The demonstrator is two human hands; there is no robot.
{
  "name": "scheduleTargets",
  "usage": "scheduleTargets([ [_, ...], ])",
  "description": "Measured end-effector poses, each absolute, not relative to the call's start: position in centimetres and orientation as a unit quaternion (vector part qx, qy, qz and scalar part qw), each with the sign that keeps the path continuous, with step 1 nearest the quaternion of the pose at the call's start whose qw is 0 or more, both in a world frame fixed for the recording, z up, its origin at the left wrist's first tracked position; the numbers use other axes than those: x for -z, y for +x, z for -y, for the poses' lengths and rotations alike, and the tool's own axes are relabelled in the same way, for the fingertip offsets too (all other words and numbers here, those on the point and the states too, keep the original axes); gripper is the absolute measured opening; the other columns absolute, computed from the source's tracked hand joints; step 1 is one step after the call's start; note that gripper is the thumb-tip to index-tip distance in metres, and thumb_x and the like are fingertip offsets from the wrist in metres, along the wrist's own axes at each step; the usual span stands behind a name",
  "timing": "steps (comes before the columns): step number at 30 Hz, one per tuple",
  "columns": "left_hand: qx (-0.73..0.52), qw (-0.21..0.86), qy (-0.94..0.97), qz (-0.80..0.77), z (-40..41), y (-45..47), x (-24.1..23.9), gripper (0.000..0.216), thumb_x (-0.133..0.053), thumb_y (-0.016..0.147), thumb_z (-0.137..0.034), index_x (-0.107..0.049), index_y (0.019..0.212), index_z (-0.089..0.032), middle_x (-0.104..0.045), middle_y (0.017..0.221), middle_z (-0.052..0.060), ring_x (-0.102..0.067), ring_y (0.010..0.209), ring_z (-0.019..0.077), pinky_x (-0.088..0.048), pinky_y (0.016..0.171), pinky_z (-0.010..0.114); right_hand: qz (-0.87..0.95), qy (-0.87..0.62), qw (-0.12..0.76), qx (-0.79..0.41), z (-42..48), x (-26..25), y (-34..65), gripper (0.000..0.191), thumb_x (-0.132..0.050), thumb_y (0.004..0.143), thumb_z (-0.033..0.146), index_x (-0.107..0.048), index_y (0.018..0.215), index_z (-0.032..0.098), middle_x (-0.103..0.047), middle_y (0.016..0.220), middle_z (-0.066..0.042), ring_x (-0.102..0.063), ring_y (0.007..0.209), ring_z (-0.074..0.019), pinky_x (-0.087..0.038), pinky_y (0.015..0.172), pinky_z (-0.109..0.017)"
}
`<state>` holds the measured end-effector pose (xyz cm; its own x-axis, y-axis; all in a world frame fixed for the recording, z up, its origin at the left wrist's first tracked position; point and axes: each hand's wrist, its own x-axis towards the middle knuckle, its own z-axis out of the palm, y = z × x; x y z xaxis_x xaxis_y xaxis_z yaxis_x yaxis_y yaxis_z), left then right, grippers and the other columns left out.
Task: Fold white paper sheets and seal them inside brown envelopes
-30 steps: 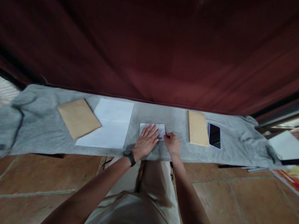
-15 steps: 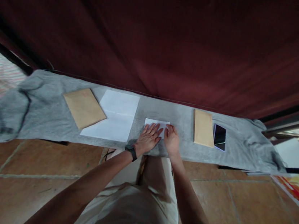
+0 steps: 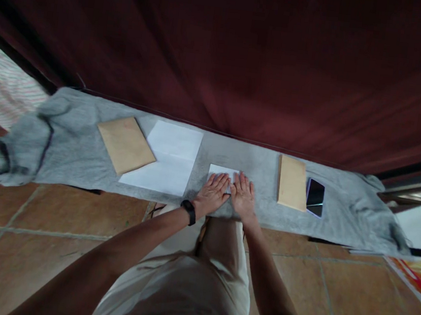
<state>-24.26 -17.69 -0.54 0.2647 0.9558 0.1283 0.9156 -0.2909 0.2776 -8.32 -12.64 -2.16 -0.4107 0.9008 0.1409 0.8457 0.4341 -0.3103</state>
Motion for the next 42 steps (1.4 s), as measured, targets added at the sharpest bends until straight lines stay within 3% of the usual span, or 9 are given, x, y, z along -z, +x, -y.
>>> scheduleTargets([
  [5,-0.142,0.079,0.783,-0.601,18.3,-25.1,0.5,0.065,-0.04,0.102,-0.041,-0.034,0.159,-0.011,-0.033,0.166,0.016,-0.023,0.157,0.0273,-0.011,0.129,0.051,0.835,-0.522,0.151,-0.085,12.7,2.4,-7.7,0.057,-0.035,0.107,0.04,-0.035,0.16,0.017,-0.029,0.167,-0.013,-0.026,0.155,-0.0265,-0.018,0.126,-0.052],
  [10,-0.149,0.08,0.777,-0.606,18.7,-25.6,0.5,0.068,-0.041,0.102,-0.045,-0.037,0.157,-0.005,-0.031,0.165,0.02,-0.024,0.157,0.0307,-0.009,0.129,0.051,0.829,-0.526,0.163,-0.094,12.6,2.4,-7.7,0.058,-0.038,0.107,0.041,-0.037,0.159,0.015,-0.032,0.166,-0.014,-0.028,0.154,-0.0286,-0.016,0.126,-0.053],
  [18,-0.173,0.115,0.756,-0.621,14.5,-23.8,0.2,0.06,-0.032,0.103,-0.035,-0.039,0.157,-0.009,-0.035,0.165,0.016,-0.025,0.156,0.0259,-0.014,0.129,0.047,0.822,-0.53,0.171,-0.118,12.7,2.1,-8.0,0.055,-0.038,0.105,0.031,-0.039,0.158,0.017,-0.033,0.166,-0.012,-0.026,0.155,-0.027,-0.014,0.127,-0.053],
  [28,-0.137,0.063,0.744,-0.651,14.1,-25.3,0.9,0.061,-0.028,0.105,-0.036,-0.034,0.159,-0.009,-0.032,0.167,0.013,-0.021,0.158,0.0239,-0.011,0.13,0.045,0.828,-0.533,0.15,-0.084,12.5,2.1,-8.1,0.056,-0.039,0.107,0.038,-0.037,0.159,0.017,-0.035,0.165,-0.013,-0.033,0.152,-0.0293,-0.016,0.126,-0.052],
  [37,-0.128,0.038,0.701,-0.701,15.6,-27.5,0.8,0.07,-0.031,0.104,-0.047,-0.032,0.159,-0.003,-0.033,0.165,0.018,-0.025,0.156,0.0286,-0.016,0.128,0.047,0.829,-0.539,0.13,-0.066,12.5,1.7,-8.1,0.057,-0.036,0.108,0.041,-0.037,0.16,0.016,-0.036,0.165,-0.011,-0.033,0.151,-0.0303,-0.019,0.125,-0.051],
  [42,-0.16,0.041,0.665,-0.729,16.7,-28.1,1.3,0.068,-0.036,0.103,-0.044,-0.034,0.158,-0.005,-0.034,0.165,0.019,-0.025,0.156,0.0294,-0.017,0.128,0.049,0.829,-0.539,0.133,-0.069,12.6,1.5,-8.2,0.056,-0.038,0.108,0.039,-0.038,0.159,0.016,-0.036,0.165,-0.011,-0.035,0.15,-0.0307,-0.019,0.125,-0.051],
])
